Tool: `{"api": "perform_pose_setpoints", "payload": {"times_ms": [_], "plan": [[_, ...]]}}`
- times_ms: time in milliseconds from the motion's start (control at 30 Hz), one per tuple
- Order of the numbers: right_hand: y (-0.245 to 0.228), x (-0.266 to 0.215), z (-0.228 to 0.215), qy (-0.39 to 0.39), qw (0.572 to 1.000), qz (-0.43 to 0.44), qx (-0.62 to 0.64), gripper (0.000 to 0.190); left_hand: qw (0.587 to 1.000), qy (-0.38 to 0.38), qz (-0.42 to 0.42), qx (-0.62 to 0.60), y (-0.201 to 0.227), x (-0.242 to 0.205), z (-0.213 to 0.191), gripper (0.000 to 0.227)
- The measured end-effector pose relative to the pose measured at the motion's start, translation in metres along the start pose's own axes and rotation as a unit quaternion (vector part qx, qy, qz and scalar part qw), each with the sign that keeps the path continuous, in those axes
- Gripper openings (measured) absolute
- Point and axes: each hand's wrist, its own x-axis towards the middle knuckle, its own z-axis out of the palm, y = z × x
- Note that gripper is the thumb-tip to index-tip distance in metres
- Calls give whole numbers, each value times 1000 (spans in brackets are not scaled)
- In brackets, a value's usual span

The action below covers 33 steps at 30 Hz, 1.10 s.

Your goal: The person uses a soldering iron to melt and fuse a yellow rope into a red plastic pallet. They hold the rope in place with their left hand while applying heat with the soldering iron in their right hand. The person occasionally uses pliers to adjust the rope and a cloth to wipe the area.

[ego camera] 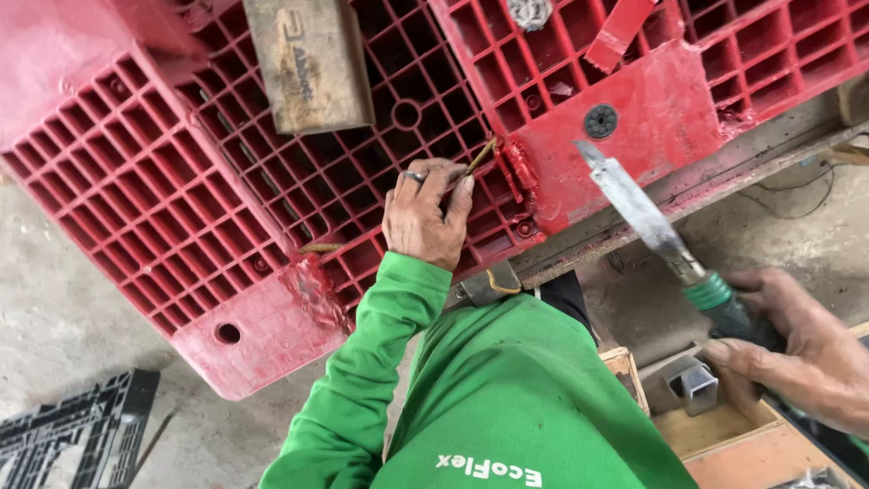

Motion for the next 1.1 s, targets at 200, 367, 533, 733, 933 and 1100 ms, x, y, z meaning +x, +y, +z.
{"api": "perform_pose_setpoints", "payload": {"times_ms": [200, 367, 533, 733, 933, 1100], "plan": [[-1, -8, 53, -61, 945, 87, 308, 53, 1000, 17, -26, 6, 11, 6, 13, 14], [-4, 4, 58, -176, 890, 66, 416, 61, 991, 58, -11, -124, 18, 10, 28, 16], [-14, 21, 53, -240, 830, 75, 498, 62, 991, 90, 7, -94, 22, 14, 35, 14], [-29, 28, 54, -195, 857, 131, 460, 59, 988, 63, -29, -135, 23, 14, 37, 18], [-50, 27, 62, -231, 832, 87, 497, 67, 993, 56, 1, -107, 19, 15, 36, 20], [-51, 23, 67, -263, 796, 68, 541, 74, 995, 44, 15, -93, 16, 12, 34, 21]]}}
